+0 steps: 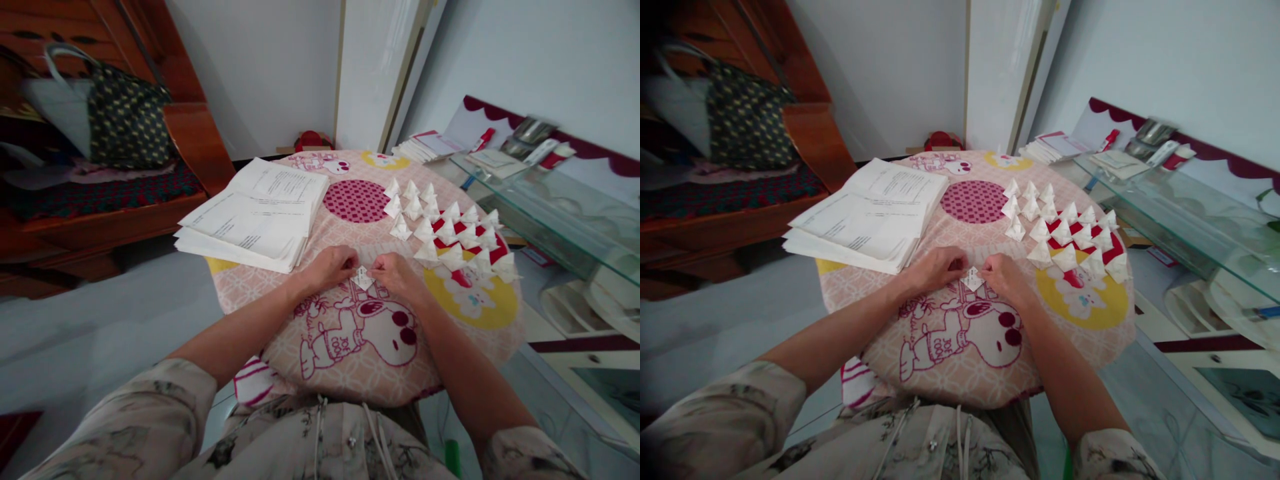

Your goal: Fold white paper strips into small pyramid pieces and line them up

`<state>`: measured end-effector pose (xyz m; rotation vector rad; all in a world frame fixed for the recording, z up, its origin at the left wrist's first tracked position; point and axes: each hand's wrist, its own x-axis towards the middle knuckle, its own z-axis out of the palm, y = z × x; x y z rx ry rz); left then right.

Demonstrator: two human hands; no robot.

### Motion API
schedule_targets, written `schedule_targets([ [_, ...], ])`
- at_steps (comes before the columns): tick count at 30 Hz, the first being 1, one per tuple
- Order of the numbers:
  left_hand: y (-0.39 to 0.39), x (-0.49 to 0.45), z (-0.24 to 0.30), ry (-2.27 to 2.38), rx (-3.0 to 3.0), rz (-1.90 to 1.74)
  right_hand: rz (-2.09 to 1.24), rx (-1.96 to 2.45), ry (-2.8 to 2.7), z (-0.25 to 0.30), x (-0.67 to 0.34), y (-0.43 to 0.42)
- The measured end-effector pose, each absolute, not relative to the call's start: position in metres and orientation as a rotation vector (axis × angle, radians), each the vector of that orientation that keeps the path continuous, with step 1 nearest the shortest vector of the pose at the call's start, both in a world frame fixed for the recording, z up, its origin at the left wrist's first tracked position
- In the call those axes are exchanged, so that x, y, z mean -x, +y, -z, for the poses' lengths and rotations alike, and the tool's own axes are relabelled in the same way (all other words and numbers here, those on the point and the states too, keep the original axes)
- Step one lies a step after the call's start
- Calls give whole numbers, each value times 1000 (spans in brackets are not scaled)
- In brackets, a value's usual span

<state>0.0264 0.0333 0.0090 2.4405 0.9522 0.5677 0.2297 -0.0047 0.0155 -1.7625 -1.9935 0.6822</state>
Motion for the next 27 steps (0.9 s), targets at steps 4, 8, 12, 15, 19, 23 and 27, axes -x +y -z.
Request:
schedule_targets([
  [4, 30, -20, -1, 509, -2535, -687, -731, 1779, -1954, -14, -231, -4],
  [8, 29, -18, 5, 450, -2589, -644, -810, 1810, -1879, -13, -232, -5],
  [12, 26, -18, 5, 488, -2629, -604, -761, 1871, -1878, -14, -227, -7],
  [15, 25, -18, 4, 502, -2641, -592, -672, 1920, -1910, -16, -223, -8],
  [19, 25, -19, 4, 509, -2645, -594, -664, 1884, -1915, -18, -224, -7],
  [23, 25, -19, 4, 523, -2651, -590, -774, 1933, -1842, -22, -236, -7],
  [27, 25, -19, 3, 533, -2659, -592, -971, 1834, -1642, -19, -242, -10],
])
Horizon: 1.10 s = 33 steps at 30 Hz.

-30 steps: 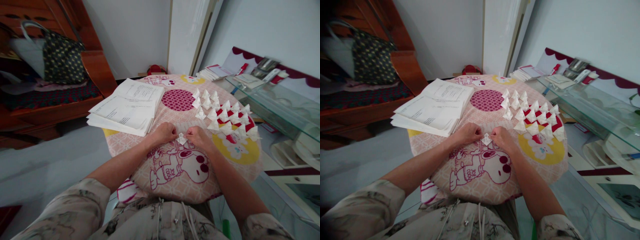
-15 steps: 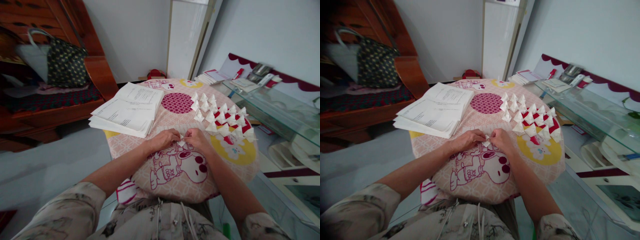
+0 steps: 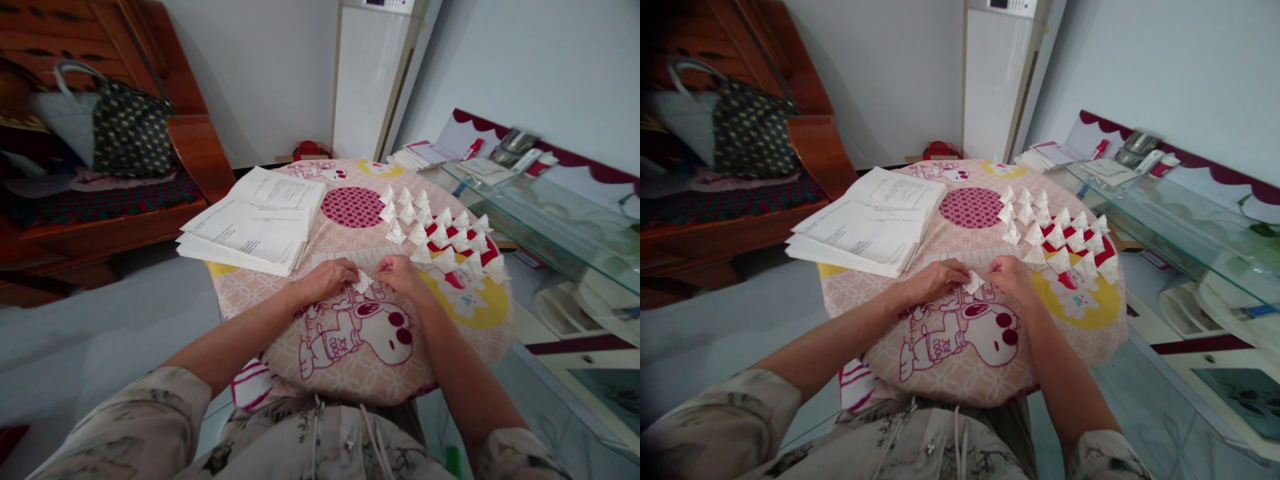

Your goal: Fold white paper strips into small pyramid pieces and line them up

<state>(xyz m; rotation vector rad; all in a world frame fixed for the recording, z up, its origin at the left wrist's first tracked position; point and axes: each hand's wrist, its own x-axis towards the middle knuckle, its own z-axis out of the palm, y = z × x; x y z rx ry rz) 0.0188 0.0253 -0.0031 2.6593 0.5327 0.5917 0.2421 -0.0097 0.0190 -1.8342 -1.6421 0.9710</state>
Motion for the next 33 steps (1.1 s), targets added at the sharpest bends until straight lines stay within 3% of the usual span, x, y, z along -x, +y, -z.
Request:
schedule_targets([
  [4, 25, -20, 2, 530, -2670, -585, -1067, 1595, -1613, -14, -229, -10],
  [18, 22, -8, -11, 493, -2663, -509, -735, 1733, -1824, -7, -214, -5],
  [25, 26, -16, -8, 879, -2360, -715, -922, 1686, -1699, -9, -215, -7],
  [33, 27, -42, -4, 1056, -2394, -553, -1018, 1625, -1625, -9, -216, -8],
])
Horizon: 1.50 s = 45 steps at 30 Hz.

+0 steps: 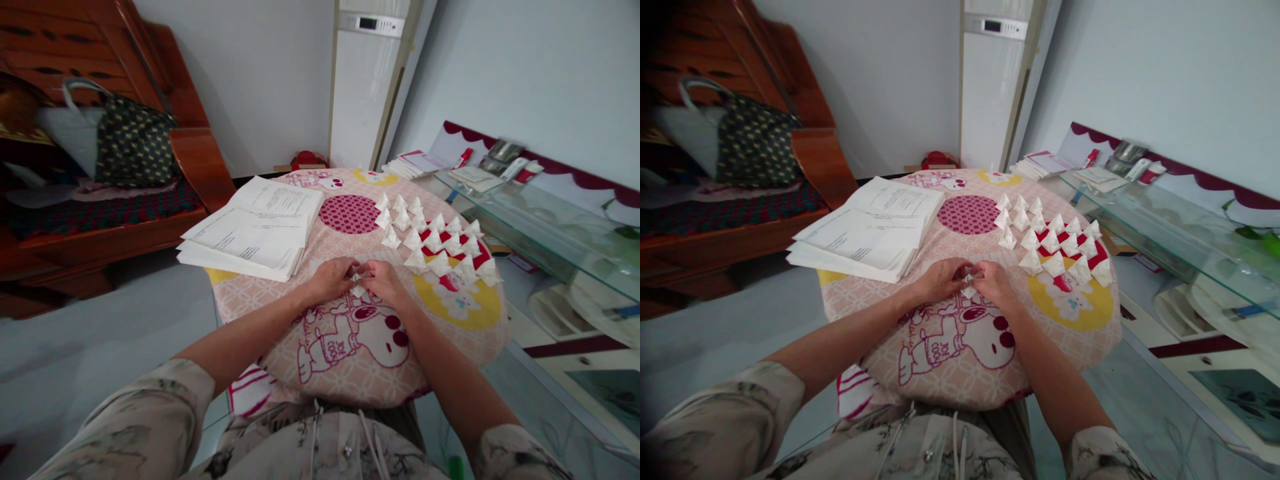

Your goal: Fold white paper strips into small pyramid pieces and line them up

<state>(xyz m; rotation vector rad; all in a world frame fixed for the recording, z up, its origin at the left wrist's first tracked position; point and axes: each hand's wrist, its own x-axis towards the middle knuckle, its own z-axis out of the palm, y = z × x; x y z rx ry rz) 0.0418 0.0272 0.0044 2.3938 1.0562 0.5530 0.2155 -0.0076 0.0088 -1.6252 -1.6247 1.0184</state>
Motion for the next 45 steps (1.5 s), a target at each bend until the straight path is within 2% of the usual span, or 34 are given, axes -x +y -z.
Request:
schedule_targets([
  [13, 35, -41, -4, 935, -2014, -543, -1196, 1548, -1584, -2, -226, -6],
  [19, 30, -41, -8, 987, -2088, -576, -1332, 1545, -1283, -11, -227, -9],
  [24, 28, -40, -11, 1081, -2101, -668, -1347, 1419, -1160, -12, -226, -12],
  [33, 27, -39, -10, 959, -1988, -860, -1363, 1202, -1145, -15, -222, -14],
  [38, 23, -34, -15, 1023, -2317, -1002, -1386, 1166, -1147, -15, -220, -14],
  [45, 13, -33, -13, 807, -2959, -841, -1359, 1151, -1117, -15, -216, -11],
])
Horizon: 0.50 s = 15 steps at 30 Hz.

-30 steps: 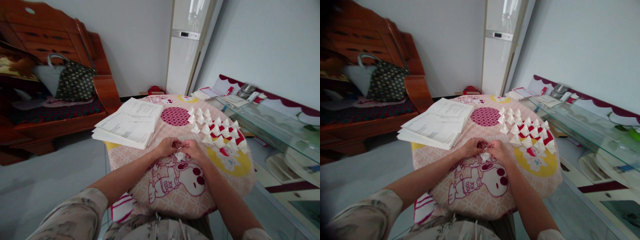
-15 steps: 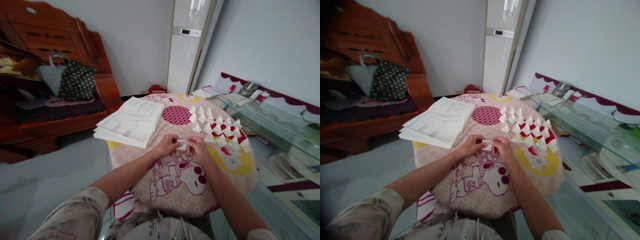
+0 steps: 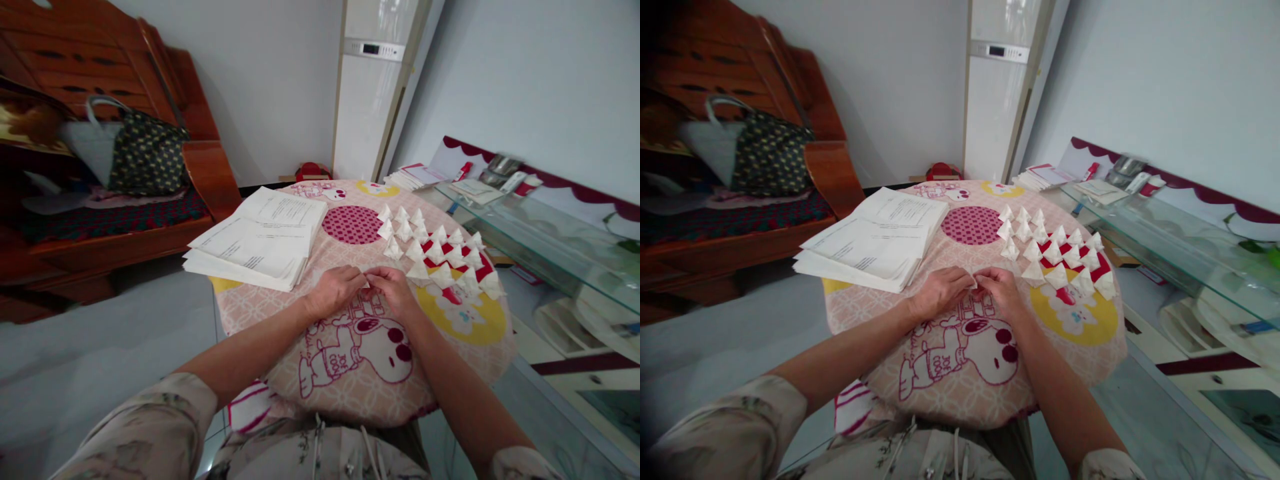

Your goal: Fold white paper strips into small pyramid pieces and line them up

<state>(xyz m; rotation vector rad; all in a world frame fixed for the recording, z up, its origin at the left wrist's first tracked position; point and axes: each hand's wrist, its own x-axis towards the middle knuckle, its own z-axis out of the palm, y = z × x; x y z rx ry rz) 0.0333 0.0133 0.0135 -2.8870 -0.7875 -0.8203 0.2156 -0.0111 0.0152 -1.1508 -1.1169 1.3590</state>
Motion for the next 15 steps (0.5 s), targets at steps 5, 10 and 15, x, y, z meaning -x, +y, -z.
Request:
schedule_targets([
  [5, 11, -38, -12, -508, 2952, 776, -1335, 1251, -1134, -12, -216, -10],
  [10, 17, -35, -13, -423, 3092, 752, -1197, 1348, -1385, -4, -225, 1],
  [15, 18, -33, -9, -478, 3181, 709, -888, 1358, -1727, 0, -227, 10],
])
